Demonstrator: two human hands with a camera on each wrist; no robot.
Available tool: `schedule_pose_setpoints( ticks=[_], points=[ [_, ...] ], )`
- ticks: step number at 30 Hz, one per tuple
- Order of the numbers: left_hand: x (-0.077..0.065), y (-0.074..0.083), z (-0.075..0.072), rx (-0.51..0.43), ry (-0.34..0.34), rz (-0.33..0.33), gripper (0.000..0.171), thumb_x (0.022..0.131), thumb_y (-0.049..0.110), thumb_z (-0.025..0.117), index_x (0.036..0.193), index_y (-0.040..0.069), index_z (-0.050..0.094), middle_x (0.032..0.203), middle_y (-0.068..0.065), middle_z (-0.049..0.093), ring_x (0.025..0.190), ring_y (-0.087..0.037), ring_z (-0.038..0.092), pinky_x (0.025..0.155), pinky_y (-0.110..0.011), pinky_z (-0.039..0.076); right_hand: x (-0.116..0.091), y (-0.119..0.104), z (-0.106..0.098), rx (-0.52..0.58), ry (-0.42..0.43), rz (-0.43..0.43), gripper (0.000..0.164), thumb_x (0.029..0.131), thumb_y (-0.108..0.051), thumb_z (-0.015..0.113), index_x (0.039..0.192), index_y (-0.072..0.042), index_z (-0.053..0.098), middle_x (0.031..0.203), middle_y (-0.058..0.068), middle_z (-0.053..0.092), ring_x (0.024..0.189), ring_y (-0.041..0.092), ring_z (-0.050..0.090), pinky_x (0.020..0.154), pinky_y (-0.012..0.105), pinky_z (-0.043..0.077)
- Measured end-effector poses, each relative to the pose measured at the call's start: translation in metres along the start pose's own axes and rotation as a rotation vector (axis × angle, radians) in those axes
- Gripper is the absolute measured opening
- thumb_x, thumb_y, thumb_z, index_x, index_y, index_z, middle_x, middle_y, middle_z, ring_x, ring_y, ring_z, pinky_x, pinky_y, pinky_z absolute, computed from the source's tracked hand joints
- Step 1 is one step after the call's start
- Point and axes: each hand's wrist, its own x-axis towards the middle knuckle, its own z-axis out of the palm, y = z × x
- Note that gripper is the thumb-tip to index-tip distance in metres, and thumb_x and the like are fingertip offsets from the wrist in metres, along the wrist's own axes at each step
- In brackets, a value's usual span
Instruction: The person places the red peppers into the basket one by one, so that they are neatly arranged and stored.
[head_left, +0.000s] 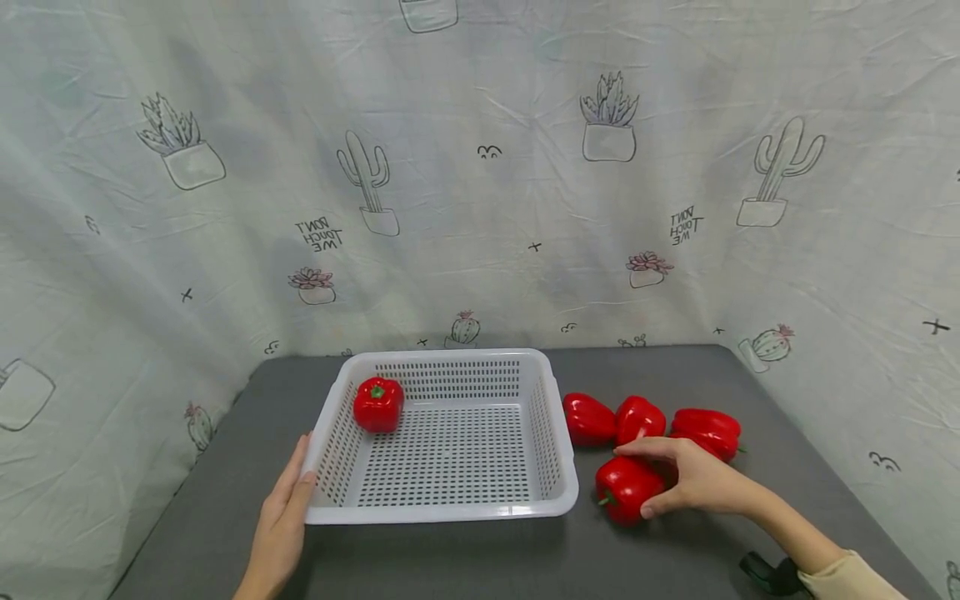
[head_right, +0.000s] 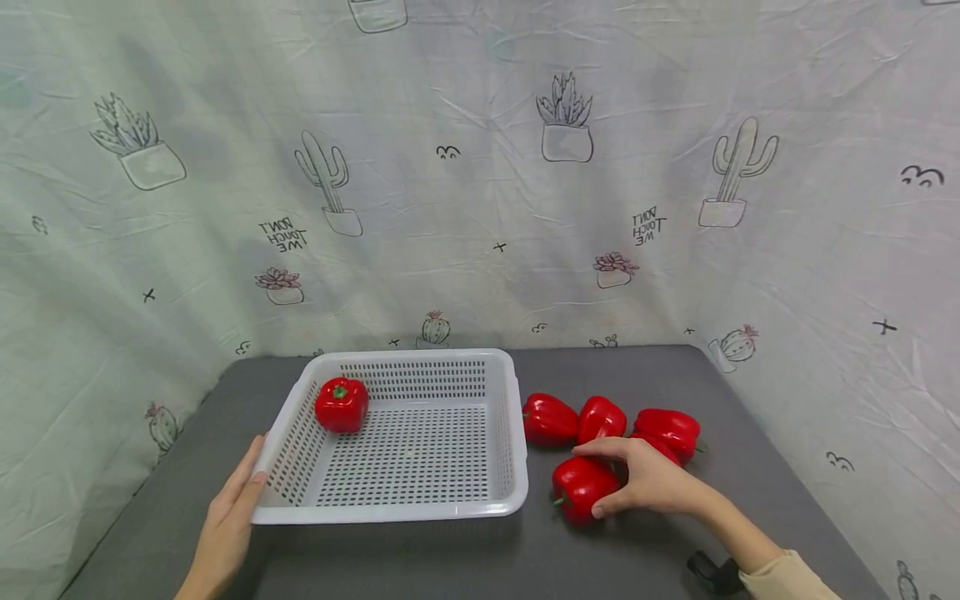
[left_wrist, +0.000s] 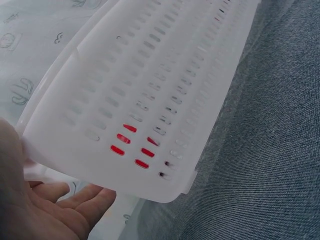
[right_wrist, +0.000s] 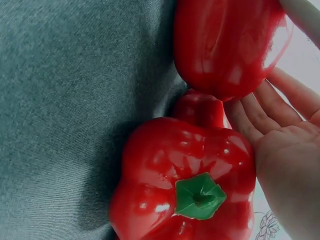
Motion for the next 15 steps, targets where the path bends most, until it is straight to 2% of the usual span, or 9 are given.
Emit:
schedule_pose_setpoints(
  ticks=[4, 9, 15],
  points=[
    [-0.0006, -0.0002, 0.0001, -0.002, 0.005, 0.003, 0.052, 0.109, 0.025, 0.035, 0.158, 0.023, 0.017, 0.16, -0.005, 0.024, 0.139, -0.006, 0.026, 0.095, -0.004, 0.023, 0.0014, 0.0005, 0.0012, -0.015, 0.0, -0.011, 0.068, 0.072, -0.026, 0.088, 0.133, -0.013, 0.061, 0.125, 0.004, 0.061, 0.113, 0.038, 0.05, 0.079, 0.038, 0.053],
    [0.0, -0.0004, 0.0002, -0.032, 0.017, 0.047, 0.052, 0.109, 0.02, 0.036, 0.158, 0.018, 0.02, 0.158, -0.01, 0.027, 0.134, 0.003, 0.027, 0.095, -0.005, 0.024, 0.0025, 0.0005, 0.003, -0.033, 0.014, -0.012, 0.069, 0.071, -0.027, 0.089, 0.133, -0.013, 0.061, 0.127, 0.004, 0.061, 0.118, 0.041, 0.048, 0.081, 0.046, 0.053],
    [0.0, -0.0008, -0.0008, -0.038, 0.014, 0.046, 0.052, 0.109, 0.019, 0.037, 0.158, 0.018, 0.02, 0.158, -0.011, 0.027, 0.135, 0.001, 0.027, 0.095, -0.005, 0.024, 0.0043, -0.0006, 0.0046, -0.043, 0.021, -0.022, 0.07, 0.07, -0.029, 0.089, 0.133, -0.014, 0.062, 0.126, 0.003, 0.06, 0.116, 0.038, 0.049, 0.08, 0.04, 0.053]
  ],
)
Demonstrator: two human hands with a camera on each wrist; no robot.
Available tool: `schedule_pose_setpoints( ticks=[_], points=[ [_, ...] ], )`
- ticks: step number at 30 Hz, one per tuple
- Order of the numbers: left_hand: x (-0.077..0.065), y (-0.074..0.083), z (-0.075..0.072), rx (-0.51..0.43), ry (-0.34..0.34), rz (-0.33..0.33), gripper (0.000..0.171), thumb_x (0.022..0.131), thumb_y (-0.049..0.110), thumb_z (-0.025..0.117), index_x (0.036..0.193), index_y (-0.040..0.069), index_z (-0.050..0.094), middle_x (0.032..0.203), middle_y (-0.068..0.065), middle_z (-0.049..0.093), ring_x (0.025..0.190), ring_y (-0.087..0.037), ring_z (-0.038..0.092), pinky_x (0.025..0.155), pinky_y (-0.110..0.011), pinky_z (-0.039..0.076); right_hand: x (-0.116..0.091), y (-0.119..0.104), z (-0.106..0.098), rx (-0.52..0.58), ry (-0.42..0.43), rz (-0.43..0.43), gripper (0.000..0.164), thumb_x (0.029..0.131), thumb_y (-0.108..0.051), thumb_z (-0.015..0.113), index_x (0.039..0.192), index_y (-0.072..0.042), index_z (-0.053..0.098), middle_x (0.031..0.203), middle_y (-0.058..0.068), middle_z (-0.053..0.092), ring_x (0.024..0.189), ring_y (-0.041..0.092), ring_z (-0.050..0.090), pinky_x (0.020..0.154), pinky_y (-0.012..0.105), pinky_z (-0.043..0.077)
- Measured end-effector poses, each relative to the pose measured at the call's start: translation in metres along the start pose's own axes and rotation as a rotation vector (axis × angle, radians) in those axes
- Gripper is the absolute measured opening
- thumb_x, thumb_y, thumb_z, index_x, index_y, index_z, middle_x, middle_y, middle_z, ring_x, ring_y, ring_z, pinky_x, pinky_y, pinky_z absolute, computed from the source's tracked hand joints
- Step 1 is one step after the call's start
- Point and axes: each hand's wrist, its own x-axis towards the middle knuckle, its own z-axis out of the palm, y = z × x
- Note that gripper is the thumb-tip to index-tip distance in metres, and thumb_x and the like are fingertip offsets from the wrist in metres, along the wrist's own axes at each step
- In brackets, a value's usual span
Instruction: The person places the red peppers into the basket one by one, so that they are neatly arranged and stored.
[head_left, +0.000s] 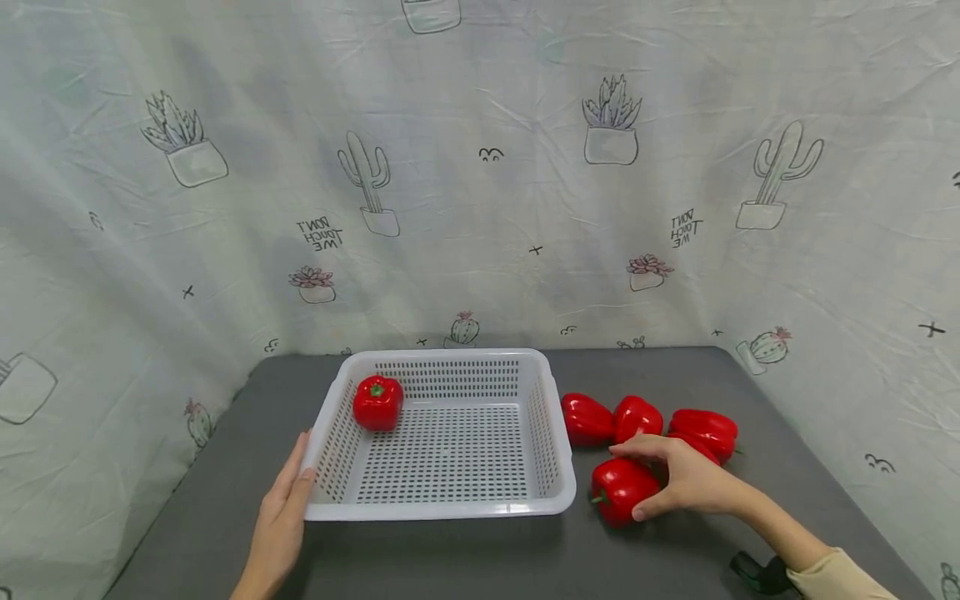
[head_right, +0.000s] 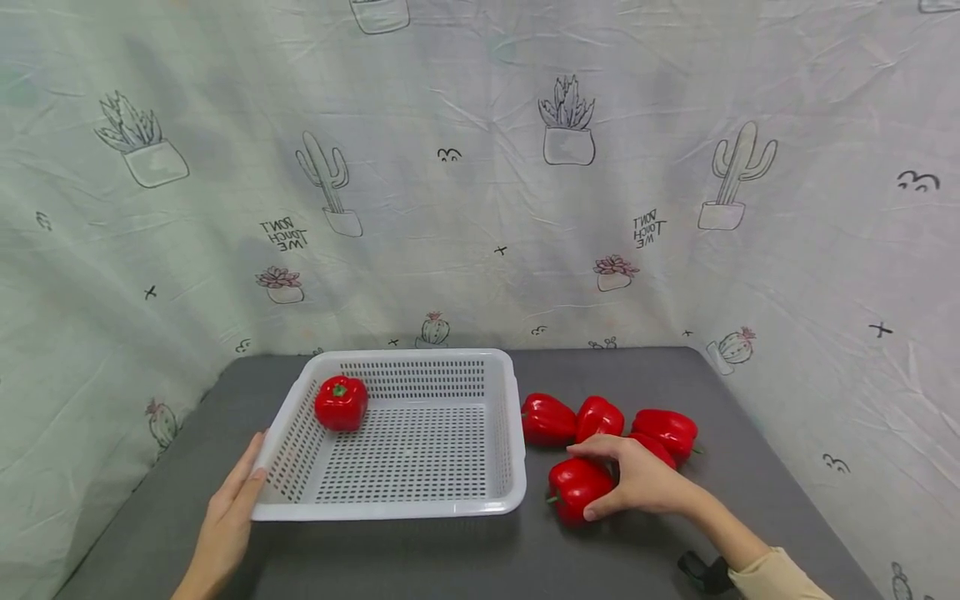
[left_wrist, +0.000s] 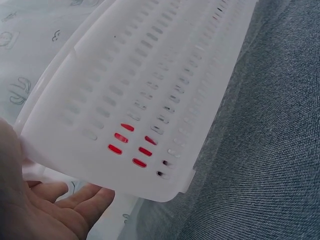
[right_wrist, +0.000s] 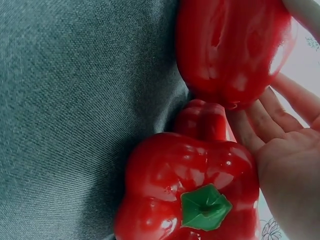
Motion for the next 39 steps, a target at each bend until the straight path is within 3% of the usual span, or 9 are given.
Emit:
schedule_pose_setpoints(
  ticks=[10, 15, 30, 32, 37, 39],
  points=[
    [0.0007, 0.0006, 0.0001, -0.007, -0.004, 0.014, 0.052, 0.109, 0.02, 0.037, 0.158, 0.017, 0.02, 0.158, -0.011, 0.027, 0.133, 0.006, 0.027, 0.095, -0.005, 0.025, 0.0016, 0.0023, 0.0016, -0.012, 0.005, -0.01, 0.067, 0.069, -0.032, 0.089, 0.128, -0.014, 0.065, 0.118, -0.006, 0.063, 0.11, 0.029, 0.051, 0.078, 0.034, 0.053],
    [0.0015, 0.0009, 0.001, -0.012, -0.01, 0.018, 0.052, 0.109, 0.018, 0.037, 0.158, 0.016, 0.019, 0.158, -0.011, 0.027, 0.133, 0.005, 0.028, 0.095, -0.006, 0.025, -0.0002, 0.0, 0.0005, -0.02, -0.011, 0.014, 0.067, 0.069, -0.032, 0.089, 0.128, -0.016, 0.064, 0.118, -0.002, 0.062, 0.107, 0.032, 0.052, 0.074, 0.031, 0.053],
    [0.0003, 0.0028, -0.001, 0.036, 0.002, -0.042, 0.052, 0.109, 0.025, 0.036, 0.158, 0.023, 0.02, 0.159, -0.007, 0.025, 0.131, 0.011, 0.024, 0.094, -0.004, 0.022, 0.0006, 0.0022, 0.005, -0.042, 0.07, -0.028, 0.07, 0.066, -0.033, 0.09, 0.128, -0.016, 0.063, 0.118, -0.006, 0.062, 0.106, 0.025, 0.055, 0.073, 0.032, 0.054],
    [0.0003, 0.003, -0.001, 0.041, 0.0, -0.05, 0.052, 0.109, 0.025, 0.036, 0.158, 0.023, 0.019, 0.159, -0.007, 0.025, 0.133, 0.008, 0.024, 0.094, -0.003, 0.022, 0.0009, 0.0021, 0.0047, -0.029, 0.091, -0.031, 0.069, 0.067, -0.032, 0.09, 0.128, -0.016, 0.062, 0.119, -0.004, 0.062, 0.106, 0.027, 0.054, 0.072, 0.033, 0.054],
    [0.0003, 0.0033, -0.001, 0.048, -0.007, -0.069, 0.053, 0.109, 0.027, 0.036, 0.158, 0.023, 0.017, 0.16, -0.006, 0.023, 0.141, -0.014, 0.024, 0.094, -0.003, 0.02, 0.002, 0.0016, 0.0041, 0.016, 0.149, -0.03, 0.068, 0.069, -0.029, 0.09, 0.129, -0.016, 0.061, 0.121, -0.001, 0.061, 0.108, 0.03, 0.053, 0.072, 0.033, 0.054],
    [0.0003, 0.0027, -0.0007, 0.045, -0.006, -0.067, 0.053, 0.109, 0.027, 0.036, 0.158, 0.023, 0.017, 0.16, -0.006, 0.024, 0.141, -0.012, 0.024, 0.094, -0.003, 0.021, 0.0021, 0.0019, 0.0041, 0.033, 0.176, -0.017, 0.067, 0.07, -0.028, 0.089, 0.129, -0.017, 0.061, 0.121, 0.0, 0.061, 0.108, 0.03, 0.053, 0.072, 0.033, 0.054]
  ],
)
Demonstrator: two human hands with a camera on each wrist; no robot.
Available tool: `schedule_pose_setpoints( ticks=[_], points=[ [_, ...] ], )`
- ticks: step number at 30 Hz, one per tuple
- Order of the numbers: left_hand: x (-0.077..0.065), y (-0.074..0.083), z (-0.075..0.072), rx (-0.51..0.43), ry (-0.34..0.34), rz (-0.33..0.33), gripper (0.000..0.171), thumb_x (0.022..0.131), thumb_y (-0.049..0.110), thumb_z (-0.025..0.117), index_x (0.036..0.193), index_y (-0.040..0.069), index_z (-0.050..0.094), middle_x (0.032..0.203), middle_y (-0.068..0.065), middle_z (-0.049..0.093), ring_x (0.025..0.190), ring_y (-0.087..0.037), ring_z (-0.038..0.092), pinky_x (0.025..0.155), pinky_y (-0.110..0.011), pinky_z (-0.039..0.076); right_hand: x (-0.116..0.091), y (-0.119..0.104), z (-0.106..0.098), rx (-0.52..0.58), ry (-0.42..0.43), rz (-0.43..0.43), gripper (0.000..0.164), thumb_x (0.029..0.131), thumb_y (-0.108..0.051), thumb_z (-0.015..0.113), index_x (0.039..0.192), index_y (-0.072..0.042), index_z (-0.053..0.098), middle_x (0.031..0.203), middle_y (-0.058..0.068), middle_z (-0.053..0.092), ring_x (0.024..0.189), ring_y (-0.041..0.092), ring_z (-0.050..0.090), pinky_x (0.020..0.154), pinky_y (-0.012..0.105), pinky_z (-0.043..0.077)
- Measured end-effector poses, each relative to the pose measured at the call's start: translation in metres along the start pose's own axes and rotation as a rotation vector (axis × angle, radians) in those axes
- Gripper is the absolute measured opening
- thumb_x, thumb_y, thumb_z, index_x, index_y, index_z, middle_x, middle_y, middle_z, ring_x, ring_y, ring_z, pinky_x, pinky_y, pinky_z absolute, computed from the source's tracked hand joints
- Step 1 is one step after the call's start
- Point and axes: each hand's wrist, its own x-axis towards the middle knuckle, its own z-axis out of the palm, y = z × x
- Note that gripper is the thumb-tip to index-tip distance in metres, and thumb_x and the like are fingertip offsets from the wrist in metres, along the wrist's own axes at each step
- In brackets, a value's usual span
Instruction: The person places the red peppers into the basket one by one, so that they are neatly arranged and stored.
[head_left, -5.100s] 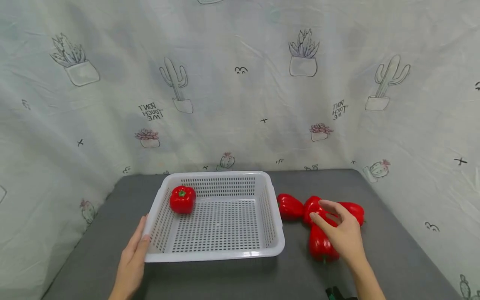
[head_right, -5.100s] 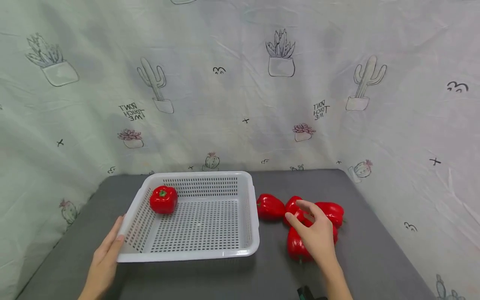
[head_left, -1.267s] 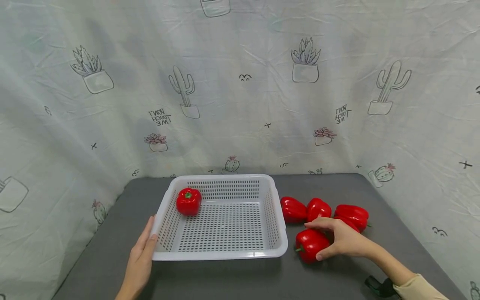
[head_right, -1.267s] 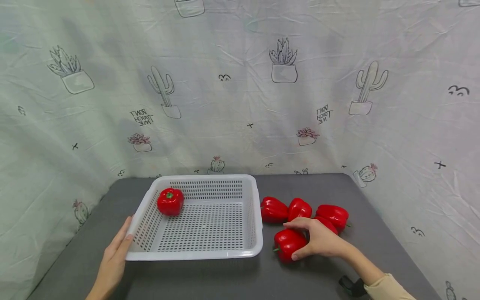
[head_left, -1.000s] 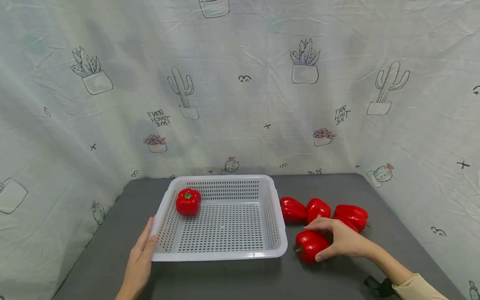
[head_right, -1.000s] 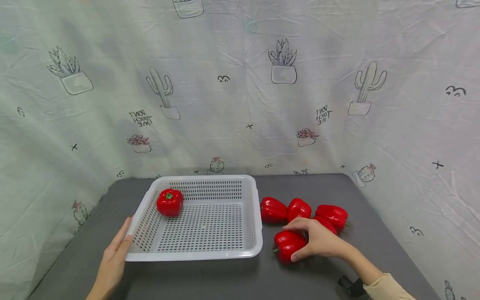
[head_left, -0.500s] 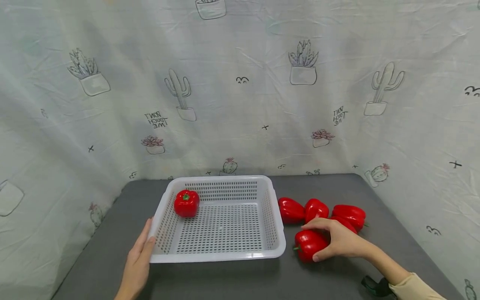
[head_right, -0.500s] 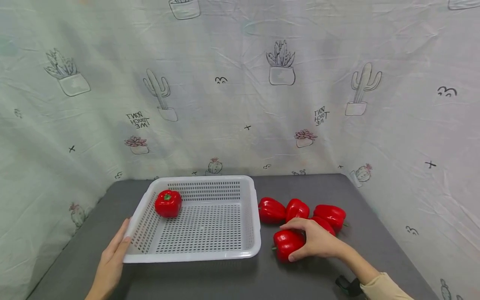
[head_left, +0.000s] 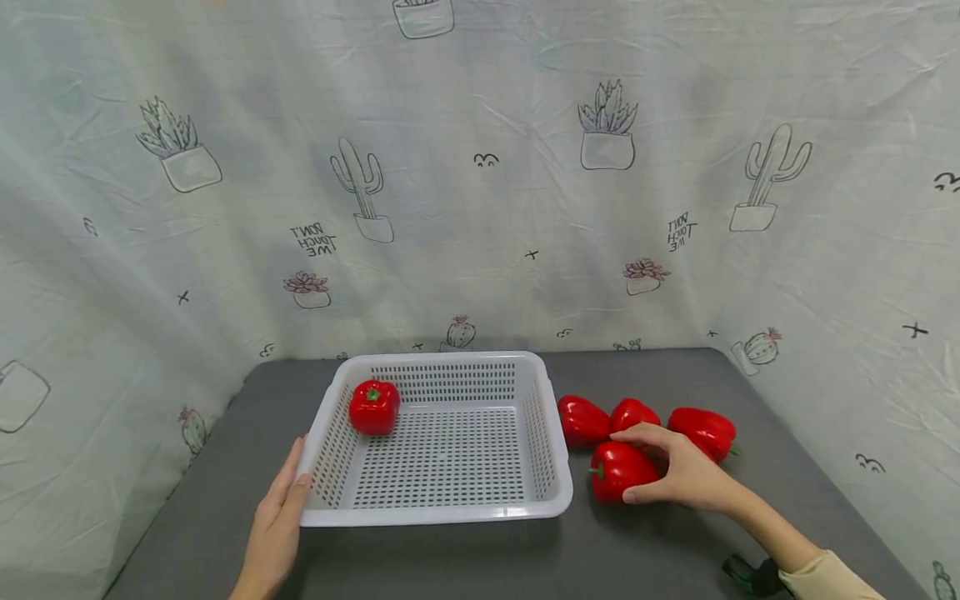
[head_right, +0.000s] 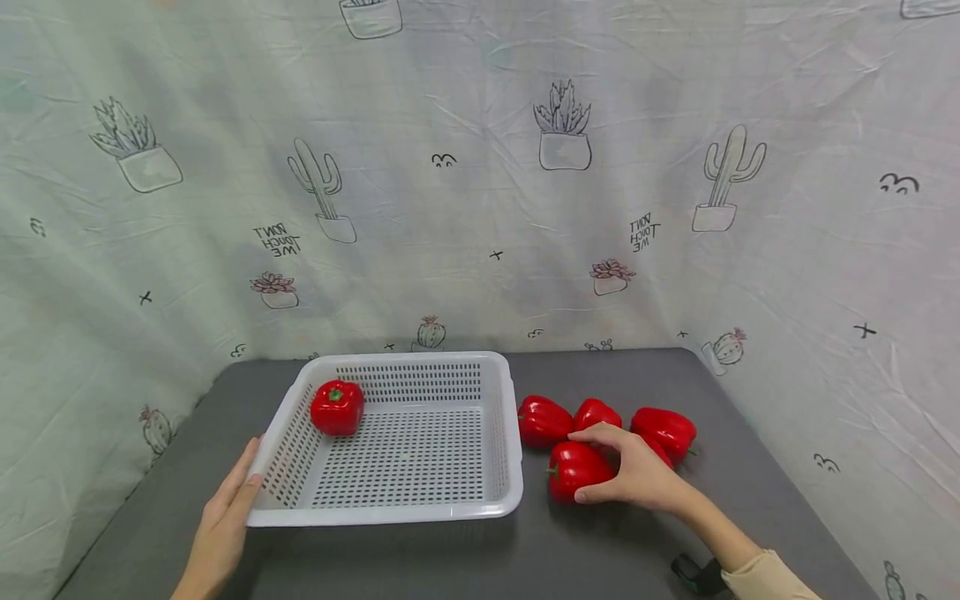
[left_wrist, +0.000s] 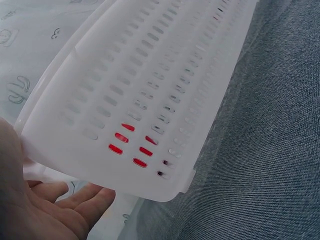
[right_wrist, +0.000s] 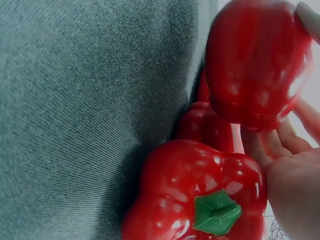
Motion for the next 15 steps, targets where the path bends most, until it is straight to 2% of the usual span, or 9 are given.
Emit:
schedule_pose_setpoints(
  ticks=[5, 9, 15],
  points=[
    [-0.0002, -0.0013, 0.001, -0.013, 0.008, 0.028, 0.052, 0.109, 0.025, 0.037, 0.158, 0.022, 0.019, 0.159, -0.008, 0.025, 0.131, 0.01, 0.025, 0.095, -0.004, 0.022, -0.0001, 0.0016, -0.0009, 0.038, 0.069, 0.027, 0.063, 0.072, -0.024, 0.089, 0.127, -0.019, 0.06, 0.12, 0.003, 0.059, 0.104, 0.03, 0.056, 0.072, 0.033, 0.054],
    [-0.0003, -0.001, 0.0008, -0.014, 0.001, 0.037, 0.052, 0.109, 0.024, 0.037, 0.158, 0.023, 0.019, 0.159, -0.008, 0.025, 0.131, 0.012, 0.024, 0.095, -0.004, 0.022, 0.0013, 0.0023, -0.0014, 0.072, 0.104, 0.06, 0.06, 0.074, -0.022, 0.088, 0.127, -0.017, 0.06, 0.119, 0.007, 0.059, 0.101, 0.031, 0.057, 0.073, 0.033, 0.055],
    [-0.0004, -0.0003, 0.0004, -0.007, 0.005, 0.012, 0.053, 0.109, 0.026, 0.037, 0.158, 0.023, 0.019, 0.159, -0.007, 0.024, 0.13, 0.012, 0.023, 0.094, -0.003, 0.021, 0.004, 0.0016, -0.0004, 0.135, 0.112, 0.101, 0.058, 0.076, -0.019, 0.086, 0.127, -0.011, 0.059, 0.122, 0.012, 0.059, 0.104, 0.035, 0.056, 0.076, 0.033, 0.054]
  ],
)
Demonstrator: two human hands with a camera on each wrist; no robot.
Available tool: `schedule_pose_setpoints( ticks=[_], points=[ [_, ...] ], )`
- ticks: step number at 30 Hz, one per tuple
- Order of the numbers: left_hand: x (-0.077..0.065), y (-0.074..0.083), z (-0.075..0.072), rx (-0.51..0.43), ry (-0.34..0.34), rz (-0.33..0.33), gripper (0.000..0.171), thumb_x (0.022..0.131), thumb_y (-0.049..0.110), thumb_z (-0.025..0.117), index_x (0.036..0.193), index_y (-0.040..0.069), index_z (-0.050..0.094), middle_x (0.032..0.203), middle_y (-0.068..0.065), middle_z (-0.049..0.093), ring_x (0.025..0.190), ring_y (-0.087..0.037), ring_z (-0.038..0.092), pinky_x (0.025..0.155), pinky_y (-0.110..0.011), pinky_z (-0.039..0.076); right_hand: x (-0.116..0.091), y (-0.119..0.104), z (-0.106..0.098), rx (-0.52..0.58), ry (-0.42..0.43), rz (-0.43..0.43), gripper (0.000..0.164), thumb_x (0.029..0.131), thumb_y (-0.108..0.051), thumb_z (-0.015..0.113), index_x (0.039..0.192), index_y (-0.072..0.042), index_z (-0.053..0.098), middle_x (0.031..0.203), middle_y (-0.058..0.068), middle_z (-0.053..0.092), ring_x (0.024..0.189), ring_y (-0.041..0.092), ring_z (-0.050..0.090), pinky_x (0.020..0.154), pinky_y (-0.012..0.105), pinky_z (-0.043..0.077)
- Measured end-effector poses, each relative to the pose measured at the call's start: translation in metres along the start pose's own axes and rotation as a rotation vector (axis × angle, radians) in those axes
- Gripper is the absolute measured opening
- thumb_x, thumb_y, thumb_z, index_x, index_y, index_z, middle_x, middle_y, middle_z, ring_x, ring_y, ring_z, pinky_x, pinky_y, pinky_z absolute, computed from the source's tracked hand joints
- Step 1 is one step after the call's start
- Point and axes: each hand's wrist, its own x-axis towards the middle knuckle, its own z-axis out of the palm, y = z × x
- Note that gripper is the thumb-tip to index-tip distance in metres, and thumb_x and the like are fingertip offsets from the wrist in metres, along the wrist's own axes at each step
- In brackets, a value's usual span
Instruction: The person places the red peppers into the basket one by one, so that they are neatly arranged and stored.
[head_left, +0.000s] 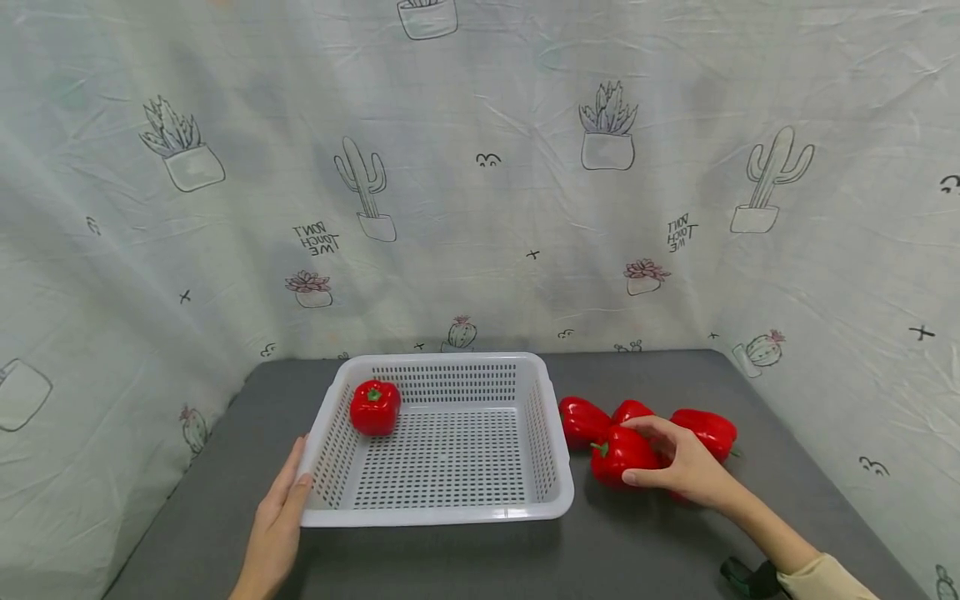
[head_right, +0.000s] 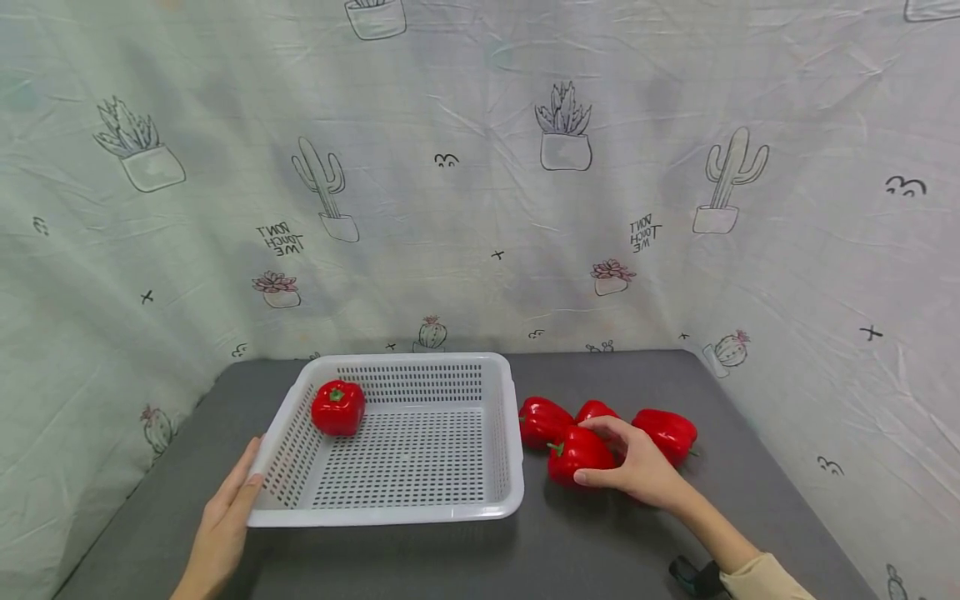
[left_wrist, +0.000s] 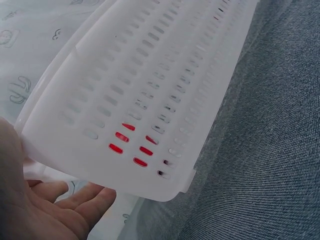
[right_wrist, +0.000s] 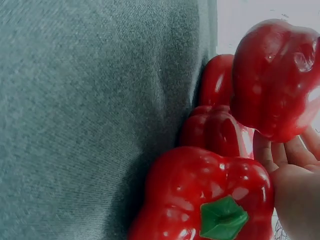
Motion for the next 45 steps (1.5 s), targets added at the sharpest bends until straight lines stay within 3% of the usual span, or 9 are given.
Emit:
schedule_pose_setpoints(
  ticks=[5, 10, 17, 24, 30, 39, 45],
  points=[
    [0.0, 0.0, -0.001, 0.007, 0.001, -0.002, 0.053, 0.109, 0.026, 0.037, 0.158, 0.023, 0.018, 0.159, -0.007, 0.024, 0.131, 0.01, 0.023, 0.094, -0.003, 0.02, 0.002, -0.003, -0.001, 0.008, 0.037, 0.002, 0.062, 0.078, -0.02, 0.085, 0.132, -0.009, 0.056, 0.126, 0.013, 0.058, 0.104, 0.034, 0.057, 0.076, 0.032, 0.054],
    [0.0, 0.0, -0.002, -0.001, -0.004, 0.014, 0.053, 0.109, 0.026, 0.037, 0.158, 0.02, 0.018, 0.159, -0.009, 0.023, 0.135, 0.006, 0.022, 0.095, -0.003, 0.021, 0.006, -0.009, -0.003, -0.007, 0.106, -0.005, 0.061, 0.079, -0.021, 0.084, 0.134, -0.015, 0.057, 0.126, 0.007, 0.059, 0.105, 0.028, 0.059, 0.078, 0.031, 0.054],
    [-0.001, -0.001, -0.004, -0.013, -0.011, 0.003, 0.054, 0.109, 0.026, 0.037, 0.158, 0.02, 0.017, 0.16, -0.009, 0.022, 0.133, 0.01, 0.021, 0.095, -0.003, 0.021, 0.017, -0.03, -0.002, 0.058, 0.117, -0.03, 0.058, 0.085, -0.02, 0.08, 0.137, -0.017, 0.055, 0.129, 0.006, 0.057, 0.112, 0.022, 0.058, 0.085, 0.027, 0.05],
    [-0.002, -0.002, -0.004, -0.008, -0.016, -0.033, 0.054, 0.109, 0.028, 0.036, 0.159, 0.022, 0.016, 0.16, -0.006, 0.021, 0.142, -0.014, 0.023, 0.093, -0.003, 0.021, 0.033, -0.065, 0.002, 0.156, 0.105, -0.048, 0.06, 0.086, -0.018, 0.079, 0.14, -0.017, 0.053, 0.13, 0.007, 0.058, 0.113, 0.027, 0.059, 0.086, 0.029, 0.05],
    [-0.002, -0.001, -0.003, -0.004, -0.009, -0.021, 0.054, 0.109, 0.028, 0.037, 0.158, 0.023, 0.017, 0.16, -0.007, 0.023, 0.136, 0.002, 0.023, 0.093, -0.003, 0.021, 0.05, -0.096, 0.014, 0.25, 0.079, -0.078, 0.062, 0.083, -0.016, 0.081, 0.139, -0.014, 0.054, 0.126, 0.01, 0.06, 0.107, 0.028, 0.062, 0.084, 0.036, 0.053],
    [0.0, -0.002, 0.001, -0.03, -0.001, 0.016, 0.052, 0.109, 0.026, 0.036, 0.158, 0.022, 0.019, 0.159, -0.008, 0.024, 0.131, 0.01, 0.025, 0.094, -0.005, 0.024, 0.087, -0.128, 0.038, 0.328, -0.017, -0.094, 0.059, 0.084, -0.021, 0.081, 0.137, -0.018, 0.056, 0.127, 0.008, 0.06, 0.105, 0.03, 0.063, 0.081, 0.043, 0.054],
    [0.0, -0.002, 0.001, -0.024, 0.0, 0.017, 0.051, 0.109, 0.026, 0.036, 0.158, 0.022, 0.02, 0.159, -0.008, 0.026, 0.13, 0.01, 0.028, 0.093, -0.005, 0.026, 0.113, -0.146, 0.063, 0.366, -0.059, -0.153, 0.057, 0.084, -0.021, 0.08, 0.136, -0.016, 0.057, 0.125, 0.007, 0.061, 0.103, 0.032, 0.062, 0.08, 0.044, 0.054]
  ],
)
